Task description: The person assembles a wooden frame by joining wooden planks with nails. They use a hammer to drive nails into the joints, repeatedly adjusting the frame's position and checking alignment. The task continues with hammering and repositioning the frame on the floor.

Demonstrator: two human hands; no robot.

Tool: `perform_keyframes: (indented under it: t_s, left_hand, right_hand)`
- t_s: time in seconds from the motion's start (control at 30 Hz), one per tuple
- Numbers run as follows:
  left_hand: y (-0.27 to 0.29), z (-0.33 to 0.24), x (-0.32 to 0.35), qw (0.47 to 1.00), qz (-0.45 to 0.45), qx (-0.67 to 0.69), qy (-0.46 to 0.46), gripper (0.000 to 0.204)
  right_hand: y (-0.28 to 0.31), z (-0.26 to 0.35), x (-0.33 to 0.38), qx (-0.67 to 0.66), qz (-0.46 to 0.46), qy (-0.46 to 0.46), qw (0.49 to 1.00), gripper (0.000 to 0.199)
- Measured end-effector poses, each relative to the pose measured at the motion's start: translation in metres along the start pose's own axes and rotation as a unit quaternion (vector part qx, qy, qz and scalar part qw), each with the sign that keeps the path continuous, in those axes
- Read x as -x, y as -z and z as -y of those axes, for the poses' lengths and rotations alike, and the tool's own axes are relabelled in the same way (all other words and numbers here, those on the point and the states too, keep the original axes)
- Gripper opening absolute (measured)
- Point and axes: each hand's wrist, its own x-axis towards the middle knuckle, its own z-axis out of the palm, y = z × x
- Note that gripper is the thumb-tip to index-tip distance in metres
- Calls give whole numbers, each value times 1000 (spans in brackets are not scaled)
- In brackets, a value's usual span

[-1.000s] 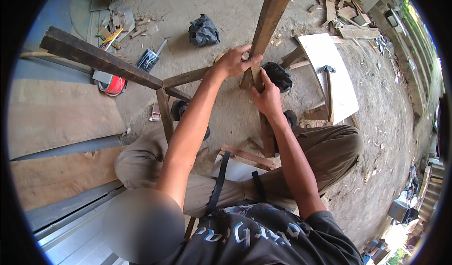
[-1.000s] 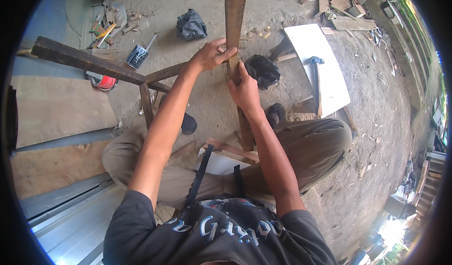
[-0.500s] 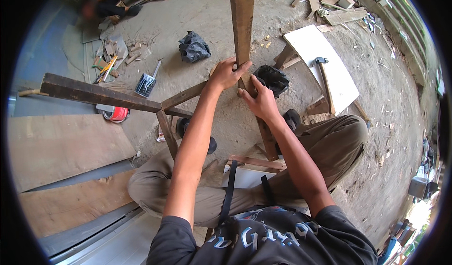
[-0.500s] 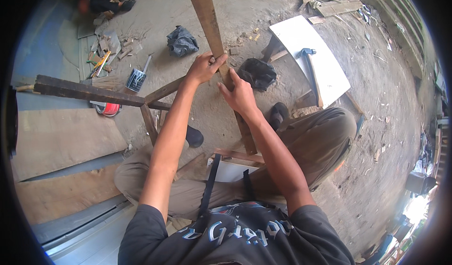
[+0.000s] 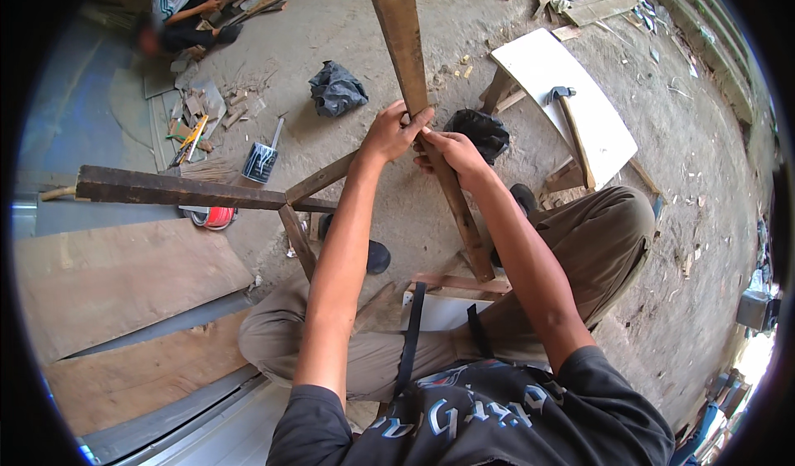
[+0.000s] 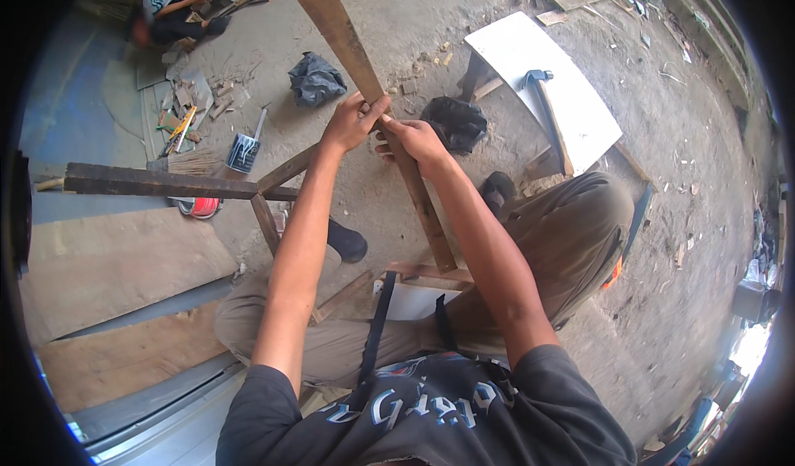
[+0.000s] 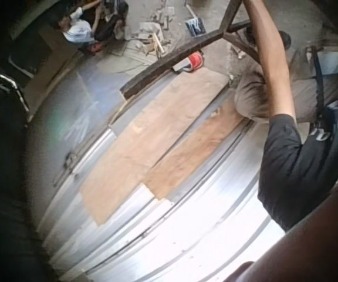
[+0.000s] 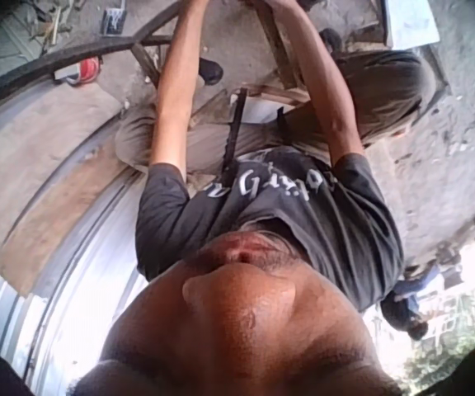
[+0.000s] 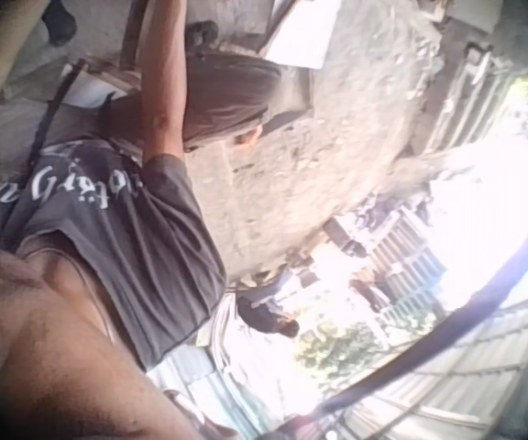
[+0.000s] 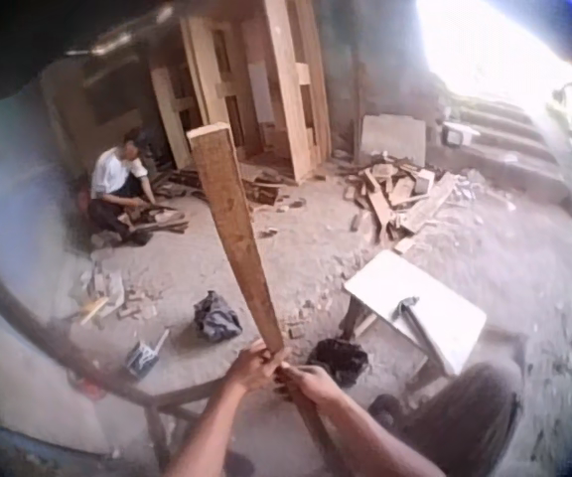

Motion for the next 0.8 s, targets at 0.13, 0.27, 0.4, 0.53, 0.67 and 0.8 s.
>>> perform_keyframes:
  t_s: [0.13,0.27,0.4,0.53,0.67,0.8]
  left_hand:
    - [2,-2,1,1000,-3,11,-17,52]
    - [5,1,1,1000,12,-16,-16,55]
    - [6,9,-2,999,2,-13,-53,64]
    - [3,10,-2,998,-9,20,-67,68]
    - [3,14,-3,997,-14,23,-68,68]
    - [4,12,-1,998,-8,27,-51,67]
  right_hand:
    - [7,-5,-9,8,21,15,1000,35]
    - [5,-6,-9,6,13,16,1000,33]
    - [5,-6,-9,6,14,22,1000,32]
    - [5,-5,-8,6,13,22,1000,32]
    - [5,-6,-9,18,14,24,999,34]
    - [2,-1,-6,81,-3,18,997,47]
